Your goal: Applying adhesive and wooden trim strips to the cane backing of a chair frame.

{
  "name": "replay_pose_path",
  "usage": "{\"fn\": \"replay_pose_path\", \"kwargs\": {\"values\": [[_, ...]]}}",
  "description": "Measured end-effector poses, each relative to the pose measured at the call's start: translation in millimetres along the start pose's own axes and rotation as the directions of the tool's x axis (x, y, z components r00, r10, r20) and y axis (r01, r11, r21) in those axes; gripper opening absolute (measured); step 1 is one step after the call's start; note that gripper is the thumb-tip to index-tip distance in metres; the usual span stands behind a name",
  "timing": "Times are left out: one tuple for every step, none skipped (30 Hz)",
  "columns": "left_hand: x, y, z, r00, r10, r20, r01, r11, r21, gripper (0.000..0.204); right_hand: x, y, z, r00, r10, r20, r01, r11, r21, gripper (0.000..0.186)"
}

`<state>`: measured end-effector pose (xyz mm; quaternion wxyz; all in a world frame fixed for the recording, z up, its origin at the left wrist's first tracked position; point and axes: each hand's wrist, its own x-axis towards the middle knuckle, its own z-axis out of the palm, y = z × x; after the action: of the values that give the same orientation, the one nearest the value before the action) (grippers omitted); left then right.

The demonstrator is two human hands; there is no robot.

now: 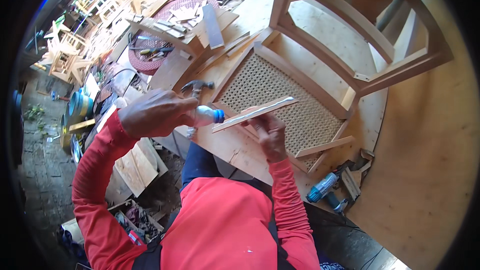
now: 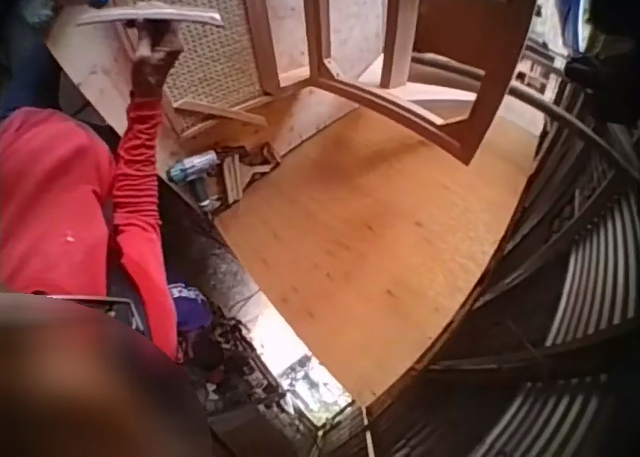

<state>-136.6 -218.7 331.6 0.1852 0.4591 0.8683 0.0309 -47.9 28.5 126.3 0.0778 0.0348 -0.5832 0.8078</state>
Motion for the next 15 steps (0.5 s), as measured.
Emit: {"fn": "replay_pose_path", "kwargs": {"values": [[4,2,-2,1.000,-0.012,0.017,0.013,1.000,-0.028,0.018,0,-2,0,1.000,0.018,0.001,-0.018,1.000,-0.006,0.020],[7,2,0,1.000,0.009,-0.001,-0.009,1.000,-0.025,0.017,0,3,-2,1.000,-0.009,0.026,0.010,1.000,-0.019,0.023],[9,3,-1,1.000,0.021,-0.007,-0.022,1.000,-0.017,0.017,-1,6,-2,1.000,-0.020,0.019,0.021,0.999,-0.026,0.023],[11,4,-2,0.999,0.032,-0.029,-0.033,0.999,-0.028,0.017,-3,9,-1,1.000,-0.017,0.010,0.018,1.000,-0.016,0.024],[13,5,-3,0.998,0.044,-0.048,-0.046,0.998,-0.040,0.016,-5,10,1,1.000,-0.012,-0.001,0.012,1.000,-0.006,0.025],[14,6,-5,0.998,0.045,-0.036,-0.046,0.998,-0.034,0.016,-5,9,1,1.000,-0.008,0.010,0.009,1.000,-0.011,0.026],[15,7,-5,0.997,0.058,-0.041,-0.059,0.998,-0.028,0.016,-5,8,1,1.000,-0.018,0.001,0.018,1.000,-0.017,0.026],[16,7,-4,0.991,0.099,-0.088,-0.104,0.993,-0.058,0.016,-5,7,1,1.000,-0.012,0.003,0.012,1.000,0.003,0.026],[16,6,-4,0.981,0.137,-0.135,-0.149,0.985,-0.086,0.016,-4,7,0,1.000,-0.007,0.005,0.007,1.000,0.024,0.026],[17,5,-6,0.996,0.077,-0.046,-0.080,0.994,-0.075,0.017,-4,10,-3,1.000,-0.003,0.015,0.003,1.000,0.002,0.026],[16,5,-6,0.995,0.085,-0.048,-0.088,0.994,-0.069,0.017,-5,11,-3,1.000,-0.011,0.009,0.011,1.000,0.000,0.026],[15,5,-5,0.993,0.080,-0.085,-0.089,0.991,-0.105,0.018,-4,11,-3,1.000,0.002,-0.008,-0.002,1.000,0.028,0.023],[14,4,-5,0.990,0.073,-0.121,-0.090,0.986,-0.140,0.020,-3,11,-4,1.000,0.016,-0.023,-0.014,0.998,0.057,0.019],[14,-1,-1,0.996,0.034,-0.088,-0.046,0.989,-0.142,0.025,0,9,-7,1.000,0.008,-0.028,-0.007,0.999,0.053,0.019],[9,-6,3,0.996,0.030,-0.088,-0.042,0.990,-0.136,0.025,2,7,-7,0.997,0.037,-0.074,-0.033,0.998,0.056,0.014]]}}
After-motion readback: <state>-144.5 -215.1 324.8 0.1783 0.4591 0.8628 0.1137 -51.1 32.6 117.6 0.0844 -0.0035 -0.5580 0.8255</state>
